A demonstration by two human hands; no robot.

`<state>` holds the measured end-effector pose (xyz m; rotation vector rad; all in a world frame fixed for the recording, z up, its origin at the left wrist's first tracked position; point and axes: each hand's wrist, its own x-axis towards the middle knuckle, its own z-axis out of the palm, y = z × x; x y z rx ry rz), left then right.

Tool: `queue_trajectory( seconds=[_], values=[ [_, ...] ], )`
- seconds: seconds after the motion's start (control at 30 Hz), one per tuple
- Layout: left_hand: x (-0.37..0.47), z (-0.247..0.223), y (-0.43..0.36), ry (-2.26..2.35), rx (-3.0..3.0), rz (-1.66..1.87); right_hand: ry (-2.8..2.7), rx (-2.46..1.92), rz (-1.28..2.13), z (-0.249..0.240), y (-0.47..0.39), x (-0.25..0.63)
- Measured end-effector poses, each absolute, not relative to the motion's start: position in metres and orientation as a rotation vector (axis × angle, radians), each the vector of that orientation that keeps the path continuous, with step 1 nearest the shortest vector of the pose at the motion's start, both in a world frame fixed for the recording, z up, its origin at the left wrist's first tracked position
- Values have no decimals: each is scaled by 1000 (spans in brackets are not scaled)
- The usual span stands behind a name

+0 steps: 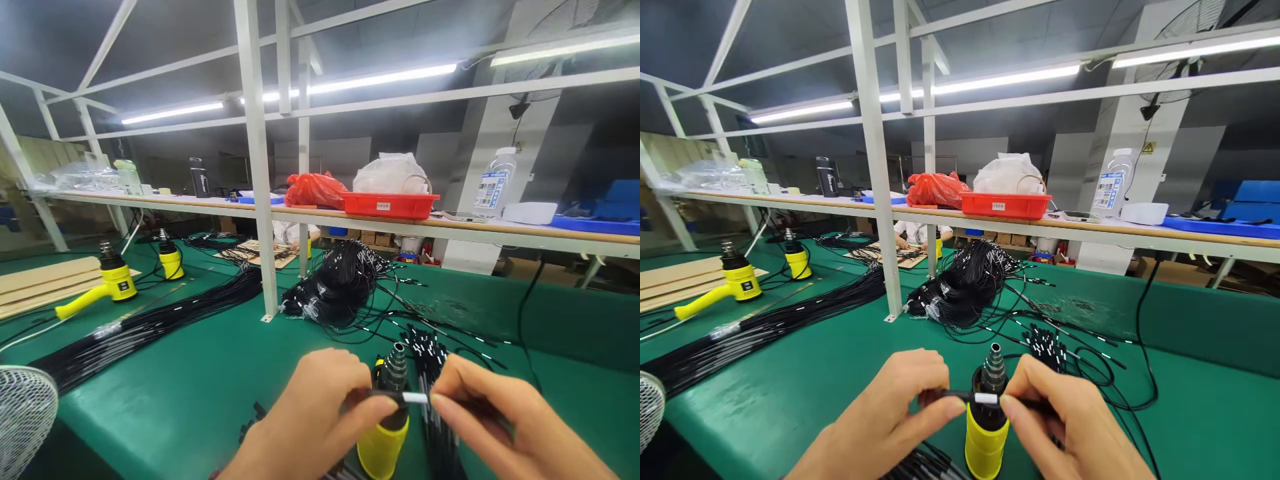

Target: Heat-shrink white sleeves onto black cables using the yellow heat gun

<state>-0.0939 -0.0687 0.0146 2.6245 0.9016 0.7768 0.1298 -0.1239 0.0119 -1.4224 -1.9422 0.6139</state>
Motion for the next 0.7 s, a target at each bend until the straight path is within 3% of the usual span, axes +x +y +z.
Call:
queue_trajectory(
  seconds=[0.23,0.7],
  values=[
    [-69,13,-36,830,2210,809,-1779,-1467,617,13,-95,144],
    [-59,-3,-13,877,2036,861,-1830,-1524,609,-1,-70,150]
  ],
)
